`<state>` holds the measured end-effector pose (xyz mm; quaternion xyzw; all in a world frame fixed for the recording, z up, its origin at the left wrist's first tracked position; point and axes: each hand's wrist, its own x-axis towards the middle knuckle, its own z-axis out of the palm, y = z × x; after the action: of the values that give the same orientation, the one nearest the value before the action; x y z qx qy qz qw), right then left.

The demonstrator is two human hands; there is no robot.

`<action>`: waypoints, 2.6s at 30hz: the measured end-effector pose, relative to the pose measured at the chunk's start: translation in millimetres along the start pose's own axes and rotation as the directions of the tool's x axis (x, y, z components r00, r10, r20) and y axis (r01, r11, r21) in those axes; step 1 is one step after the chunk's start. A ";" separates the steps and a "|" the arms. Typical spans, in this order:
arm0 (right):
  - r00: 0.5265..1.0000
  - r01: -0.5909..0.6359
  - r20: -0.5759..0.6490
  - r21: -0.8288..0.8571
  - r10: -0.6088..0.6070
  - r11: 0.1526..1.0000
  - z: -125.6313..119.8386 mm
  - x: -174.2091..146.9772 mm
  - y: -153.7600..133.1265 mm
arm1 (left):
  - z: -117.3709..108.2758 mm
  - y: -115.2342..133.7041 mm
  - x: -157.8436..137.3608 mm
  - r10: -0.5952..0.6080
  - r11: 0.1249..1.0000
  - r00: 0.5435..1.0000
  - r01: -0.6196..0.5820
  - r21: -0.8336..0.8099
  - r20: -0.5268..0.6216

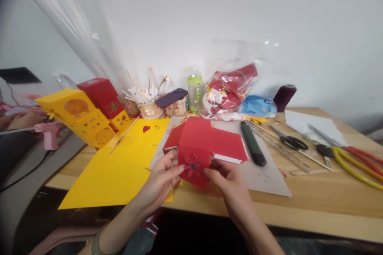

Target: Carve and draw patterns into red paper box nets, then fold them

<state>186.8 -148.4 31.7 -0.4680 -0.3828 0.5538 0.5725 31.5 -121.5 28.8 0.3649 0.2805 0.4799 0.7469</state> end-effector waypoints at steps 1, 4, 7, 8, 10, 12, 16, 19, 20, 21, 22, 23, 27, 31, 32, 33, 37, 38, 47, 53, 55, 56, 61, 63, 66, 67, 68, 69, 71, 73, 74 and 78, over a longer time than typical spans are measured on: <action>1.000 -0.007 0.002 0.009 0.007 1.000 0.0 -0.4 -0.3 | -0.2 -0.3 0.2 -0.005 1.000 1.000 0.005 -0.002 -0.001; 1.000 -0.011 -0.006 0.014 0.011 1.000 0.3 -1.2 -0.4 | -0.4 -0.6 0.8 -0.022 1.000 1.000 0.021 -0.016 0.000; 1.000 -0.019 -0.017 0.028 0.020 0.999 1.2 -0.5 0.8 | -0.2 -0.3 1.2 -0.027 0.999 1.000 0.027 -0.034 0.003; 1.000 -0.018 -0.024 0.036 0.019 0.999 1.6 0.1 1.5 | 0.0 -0.3 1.2 -0.025 0.999 1.000 0.025 -0.038 0.001; 0.999 -0.011 -0.044 0.048 0.013 0.999 2.2 1.5 3.3 | 0.6 -0.4 1.0 -0.020 0.999 1.000 0.020 -0.047 -0.004; 0.999 -0.005 -0.051 0.051 0.007 0.999 2.6 2.4 5.3 | 1.4 -0.8 0.6 -0.014 0.998 1.000 0.013 -0.055 -0.007; 0.999 -0.012 -0.033 0.068 0.014 0.998 2.2 1.6 9.2 | 2.3 -1.5 0.0 0.000 0.998 1.000 0.001 -0.058 0.008; 0.999 -0.034 -0.038 0.101 0.038 0.994 1.8 0.4 11.7 | 2.5 -2.0 0.0 0.011 0.999 1.000 -0.010 -0.034 0.022; 0.998 -0.034 -0.046 0.116 0.039 0.993 1.9 0.1 12.3 | 2.6 -2.2 0.0 0.011 0.999 1.000 -0.010 -0.030 0.018; 0.998 -0.030 -0.052 0.128 0.037 0.991 2.0 0.0 12.8 | 2.7 -2.4 0.0 0.007 1.000 1.000 -0.007 -0.030 0.008; 0.998 -0.023 -0.057 0.139 0.031 0.990 2.2 0.0 13.3 | 2.9 -2.6 0.0 0.004 0.999 1.000 -0.004 -0.033 -0.003; 0.998 -0.015 -0.061 0.145 0.024 0.989 2.3 -0.1 13.7 | 3.1 -2.9 -0.1 0.004 0.999 1.000 -0.004 -0.040 -0.013; 0.998 -0.032 -0.050 0.151 0.040 0.988 1.8 -0.6 15.9 | 4.0 -4.3 -0.2 0.022 0.998 1.000 -0.024 -0.064 -0.022; 0.997 -0.036 -0.065 0.142 0.045 0.989 1.3 -1.1 18.5 | 4.4 -6.1 0.1 0.025 0.997 1.000 -0.026 -0.073 -0.016; 0.997 -0.031 -0.071 0.135 0.041 0.990 1.3 -1.0 19.1 | 4.5 -6.4 0.1 0.025 0.997 1.000 -0.026 -0.074 -0.018; 0.997 -0.025 -0.075 0.129 0.035 0.991 1.4 -0.8 19.6 | 4.7 -6.6 0.0 0.027 0.997 0.999 -0.028 -0.074 -0.023; 0.997 -0.035 -0.061 0.115 0.042 0.993 1.2 0.1 20.5 | 5.4 -5.4 -1.0 0.034 0.998 0.999 -0.036 -0.053 -0.034; 0.998 -0.035 -0.056 0.120 0.042 0.992 1.2 0.3 20.4 | 5.6 -4.5 -1.4 0.029 0.998 0.999 -0.030 -0.048 -0.030; 0.996 -0.044 -0.070 0.140 0.054 0.989 1.5 0.0 16.0 | 6.3 -1.6 -3.4 0.042 0.991 0.999 -0.044 -0.123 -0.017; 0.994 -0.105 0.002 0.121 0.105 0.987 -1.7 2.2 9.2 | 7.3 -4.8 -4.9 0.009 0.989 1.000 -0.011 -0.148 -0.013; 0.995 -0.100 -0.006 0.068 0.100 0.993 -2.6 3.3 7.3 | 5.5 -6.1 -5.8 -0.026 0.994 1.000 0.026 -0.110 0.006; 0.995 -0.096 -0.006 0.033 0.096 0.995 -3.4 3.9 6.6 | 4.3 -7.0 -6.2 -0.044 0.996 0.999 0.045 -0.079 0.015; 0.999 0.020 -0.034 -0.210 -0.028 0.978 -13.1 3.0 9.1 | -1.5 -9.0 -6.6 0.038 0.986 0.999 -0.043 0.158 0.034; 0.978 0.141 -0.081 -0.430 -0.194 0.892 -17.7 -1.5 11.0 | -2.3 -7.1 -7.2 0.140 0.948 0.989 -0.145 0.282 0.039; 0.774 0.377 -0.051 -0.763 -0.631 0.524 -18.9 -10.4 9.9 | -1.0 -2.8 -9.1 0.251 0.855 0.967 -0.247 0.457 0.053; 0.665 0.442 0.021 -0.816 -0.746 0.371 -17.3 -12.5 8.0 | 0.0 -1.7 -9.8 0.262 0.833 0.963 -0.259 0.489 0.064; 0.572 0.500 0.118 -0.835 -0.812 0.231 -14.9 -13.6 5.4 | 1.3 -0.9 -10.4 0.263 0.819 0.961 -0.267 0.508 0.081; 0.504 0.550 0.220 -0.827 -0.835 0.114 -11.9 -13.7 2.5 | 2.6 -0.5 -11.0 0.259 0.813 0.961 -0.273 0.515 0.101; 0.450 0.605 0.379 -0.795 -0.809 -0.037 -5.6 -11.0 -3.2 | 5.5 -0.4 -11.7 0.246 0.814 0.960 -0.281 0.508 0.136; 0.448 0.614 0.455 -0.782 -0.769 -0.105 -0.7 -6.7 -6.9 | 8.0 -0.9 -12.1 0.239 0.823 0.960 -0.280 0.494 0.146; 0.457 0.612 0.470 -0.782 -0.755 -0.116 0.8 -4.8 -7.6 | 8.8 -1.1 -12.3 0.234 0.828 0.961 -0.275 0.488 0.145; 0.452 0.626 0.489 -0.770 -0.746 -0.125 1.4 -2.8 -3.4 | 10.2 -1.5 -13.0 0.225 0.842 0.966 -0.258 0.473 0.126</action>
<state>186.2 -150.9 35.6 -0.4493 -0.7630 -0.1656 0.4342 35.2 -136.7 34.3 0.5886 0.3191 0.4722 0.5734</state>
